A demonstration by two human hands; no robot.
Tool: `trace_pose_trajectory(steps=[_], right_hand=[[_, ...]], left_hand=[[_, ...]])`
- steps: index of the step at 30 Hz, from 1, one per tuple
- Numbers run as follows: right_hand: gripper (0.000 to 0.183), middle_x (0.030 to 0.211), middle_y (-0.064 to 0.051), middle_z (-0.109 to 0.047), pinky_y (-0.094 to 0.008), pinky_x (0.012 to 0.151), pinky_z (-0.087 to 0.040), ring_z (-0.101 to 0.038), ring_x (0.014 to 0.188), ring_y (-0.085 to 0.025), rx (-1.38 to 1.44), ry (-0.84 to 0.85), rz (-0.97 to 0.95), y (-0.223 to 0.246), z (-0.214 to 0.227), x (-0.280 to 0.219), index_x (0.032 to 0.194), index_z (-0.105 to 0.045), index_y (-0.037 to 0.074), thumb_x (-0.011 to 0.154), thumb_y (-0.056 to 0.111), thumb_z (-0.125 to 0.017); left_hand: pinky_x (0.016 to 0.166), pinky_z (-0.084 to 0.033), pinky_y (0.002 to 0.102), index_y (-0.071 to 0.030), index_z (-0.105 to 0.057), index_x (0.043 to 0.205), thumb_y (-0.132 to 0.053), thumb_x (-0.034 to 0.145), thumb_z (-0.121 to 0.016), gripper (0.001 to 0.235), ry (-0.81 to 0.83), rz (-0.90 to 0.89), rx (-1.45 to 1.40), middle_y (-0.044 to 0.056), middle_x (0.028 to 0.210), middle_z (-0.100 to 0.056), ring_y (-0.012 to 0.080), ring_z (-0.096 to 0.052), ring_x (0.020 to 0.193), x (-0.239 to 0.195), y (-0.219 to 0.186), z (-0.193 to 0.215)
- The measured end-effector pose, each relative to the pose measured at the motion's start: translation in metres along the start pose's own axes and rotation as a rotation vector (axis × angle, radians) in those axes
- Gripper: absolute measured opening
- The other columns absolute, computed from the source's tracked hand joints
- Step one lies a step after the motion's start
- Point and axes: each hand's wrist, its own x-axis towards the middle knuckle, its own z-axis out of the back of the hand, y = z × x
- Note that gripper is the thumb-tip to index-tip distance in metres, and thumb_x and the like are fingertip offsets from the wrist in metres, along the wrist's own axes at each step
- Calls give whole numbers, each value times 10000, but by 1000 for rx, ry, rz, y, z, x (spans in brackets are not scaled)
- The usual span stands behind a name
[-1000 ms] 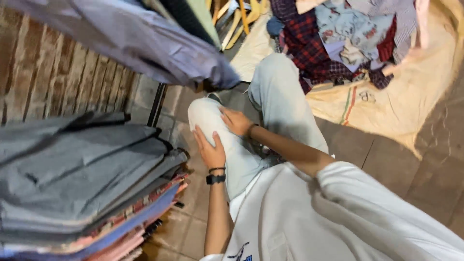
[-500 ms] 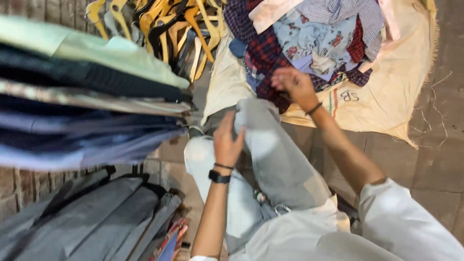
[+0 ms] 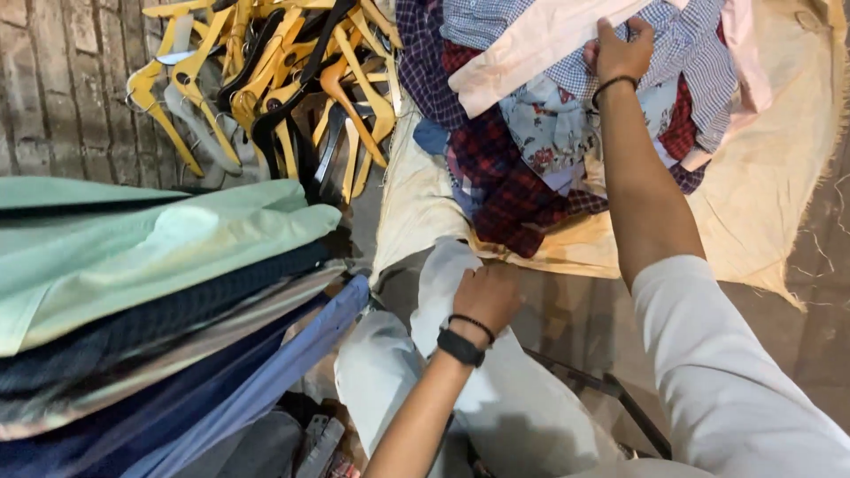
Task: The person buttons a light blue shirt, places it on a wooden hanger, and hangs it on a rack. Then they pick up a light pink shirt and begin buttoning it.
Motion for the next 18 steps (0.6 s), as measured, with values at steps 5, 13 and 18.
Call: trace_pose_trajectory(steps=[5, 13, 18], right_hand=[[404, 568, -30, -690, -257, 478, -642, -648, 457, -80, 39, -64, -200, 26, -16, 11, 614, -580, 153, 960, 129, -788], [257, 592, 10, -581, -275, 561, -459, -537, 524, -112, 95, 188, 102, 114, 33, -214, 776, -541, 165, 933, 241, -729], [128, 725, 2, -594, -243, 577, -473, -555, 600, -120, 522, 315, -297, 115, 68, -195, 942, -609, 114, 938, 229, -666]], left_hand=[[742, -504, 494, -68, -657, 1130, -382, 978, -661, 349, 5, -48, -69, 172, 1060, -691, 381, -659, 933, -1, 2, 38], [1296, -346, 551, -119, 21, 1693, -636, 1022, -608, 1055, -856, -224, -116, 272, 1742, -47, 483, -223, 1619, 178, 39, 111], [849, -488, 511, -61, -521, 1360, 20, 727, -736, 673, -740, -404, -78, 148, 1034, -666, 406, -636, 948, 244, 47, 68]])
